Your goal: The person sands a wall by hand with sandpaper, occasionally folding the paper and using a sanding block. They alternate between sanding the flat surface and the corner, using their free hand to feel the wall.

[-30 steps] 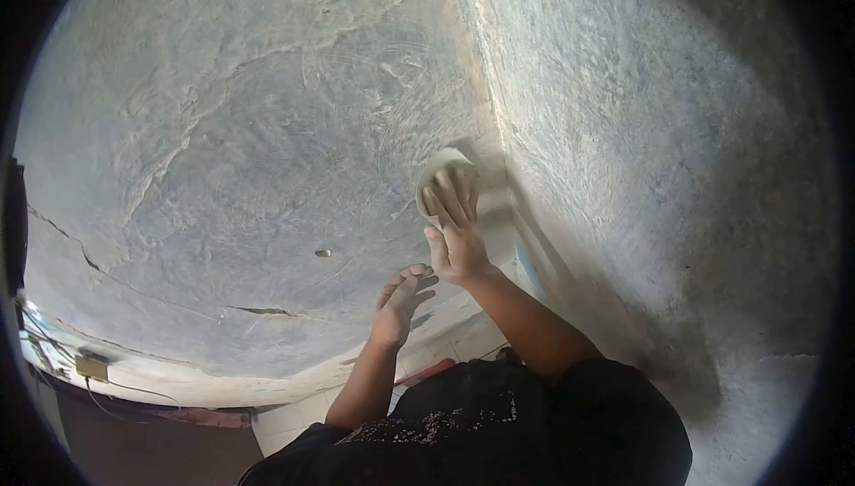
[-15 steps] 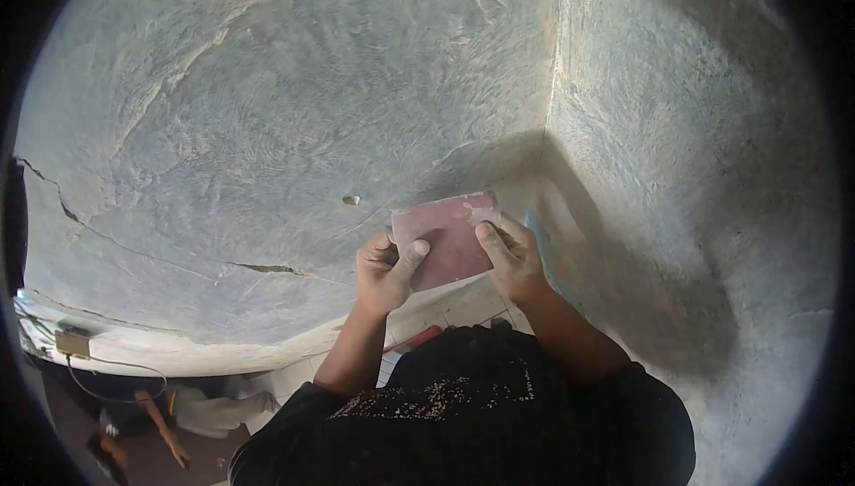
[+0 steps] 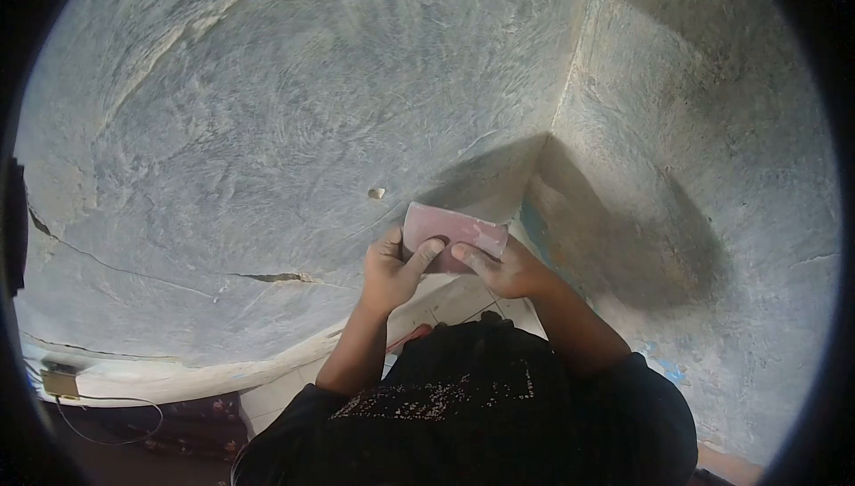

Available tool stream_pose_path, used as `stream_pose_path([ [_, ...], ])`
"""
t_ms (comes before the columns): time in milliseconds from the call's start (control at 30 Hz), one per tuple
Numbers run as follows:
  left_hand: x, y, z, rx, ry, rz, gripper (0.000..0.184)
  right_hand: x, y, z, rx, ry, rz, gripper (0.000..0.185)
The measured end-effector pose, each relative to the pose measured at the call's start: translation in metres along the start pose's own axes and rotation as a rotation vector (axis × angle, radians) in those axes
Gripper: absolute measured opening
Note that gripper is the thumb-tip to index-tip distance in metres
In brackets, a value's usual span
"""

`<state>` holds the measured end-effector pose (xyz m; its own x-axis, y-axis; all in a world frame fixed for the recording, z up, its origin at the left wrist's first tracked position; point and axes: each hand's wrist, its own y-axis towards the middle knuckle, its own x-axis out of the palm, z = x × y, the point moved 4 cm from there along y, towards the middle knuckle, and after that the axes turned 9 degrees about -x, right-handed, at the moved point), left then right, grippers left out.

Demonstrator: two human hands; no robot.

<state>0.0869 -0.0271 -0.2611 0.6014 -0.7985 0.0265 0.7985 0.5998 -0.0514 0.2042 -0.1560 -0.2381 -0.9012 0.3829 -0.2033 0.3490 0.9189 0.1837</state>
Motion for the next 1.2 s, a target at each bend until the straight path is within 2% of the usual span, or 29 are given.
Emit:
stream_pose_path([
  [33,-0.003,-0.002,-0.001,0.005,-0.003,0.0,0.017,0.0,0.002,-0.003,-0.043,0.014,0.043,0.029],
  [100,-0.004,-0.003,0.011,0.178,0.096,-0.021,0.02,-0.002,0.004,-0.018,-0.099,-0.032,0.065,0.028],
  [133,-0.005,-0.003,0.013,0.201,0.095,-0.028,0.02,-0.005,0.004,-0.028,-0.152,-0.075,0.088,0.027],
  [200,-0.005,-0.002,0.016,0.217,-0.105,-0.155,0.019,-0.01,0.004,-0.045,-0.258,-0.125,0.157,0.025],
  [367,-0.009,-0.007,0.056,0.256,-0.232,-0.216,0.016,-0.032,-0.002,-0.089,-0.519,-0.364,0.274,0.028],
  [433,-0.012,-0.009,0.077,0.554,-0.106,-0.253,0.018,-0.044,-0.002,-0.115,-0.604,-0.521,0.337,0.027],
  [467,-0.009,-0.012,0.087,0.525,-0.273,-0.257,0.019,-0.051,-0.003,-0.133,-0.772,-0.737,0.383,0.026],
  [500,-0.011,-0.014,0.095,0.556,-0.277,-0.266,0.019,-0.053,-0.005,-0.146,-0.936,-0.954,0.427,0.024],
  [533,-0.013,-0.014,0.099,0.53,-0.32,-0.313,0.018,-0.061,-0.005,-0.144,-0.916,-0.859,0.621,0.023],
  [567,-0.016,-0.014,0.102,0.5,-0.362,-0.36,0.018,-0.06,0.001,-0.16,-0.936,-0.874,0.625,0.023],
  [600,-0.019,-0.013,0.105,0.484,-0.399,-0.455,0.019,-0.053,0.006,-0.187,-1.082,-0.936,0.634,0.023],
  [633,-0.022,-0.013,0.109,0.502,-0.402,-0.462,0.019,-0.046,0.013,-0.207,-1.226,-0.995,0.639,0.023],
  [667,-0.024,-0.013,0.112,0.497,-0.397,-0.462,0.019,-0.042,0.024,-0.216,-1.238,-1.004,0.641,0.023],
  [733,-0.029,-0.014,0.113,0.496,-0.39,-0.468,0.02,-0.024,0.043,-0.227,-1.34,-1.166,0.451,0.031],
  [833,-0.037,-0.017,0.115,0.537,-0.417,-0.474,0.02,-0.013,0.067,-0.228,-1.31,-1.199,0.431,0.04],
  [867,-0.04,-0.019,0.115,0.534,-0.429,-0.477,0.021,-0.011,0.075,-0.233,-1.267,-1.07,0.454,0.047],
  [900,-0.043,-0.02,0.115,0.53,-0.441,-0.48,0.022,-0.008,0.08,-0.232,-1.268,-1.073,0.459,0.047],
  [967,-0.05,-0.019,0.111,0.525,-0.456,-0.483,0.022,-0.01,0.091,-0.228,-1.164,-1.023,0.605,0.057],
  [1067,-0.06,-0.019,0.11,0.499,-0.491,-0.488,0.023,0.008,0.096,-0.228,-1.149,-1.028,0.526,0.066],
  [1200,-0.068,-0.023,0.108,0.484,-0.501,-0.502,0.025,0.0,0.109,-0.222,-1.239,-1.006,0.607,0.069],
])
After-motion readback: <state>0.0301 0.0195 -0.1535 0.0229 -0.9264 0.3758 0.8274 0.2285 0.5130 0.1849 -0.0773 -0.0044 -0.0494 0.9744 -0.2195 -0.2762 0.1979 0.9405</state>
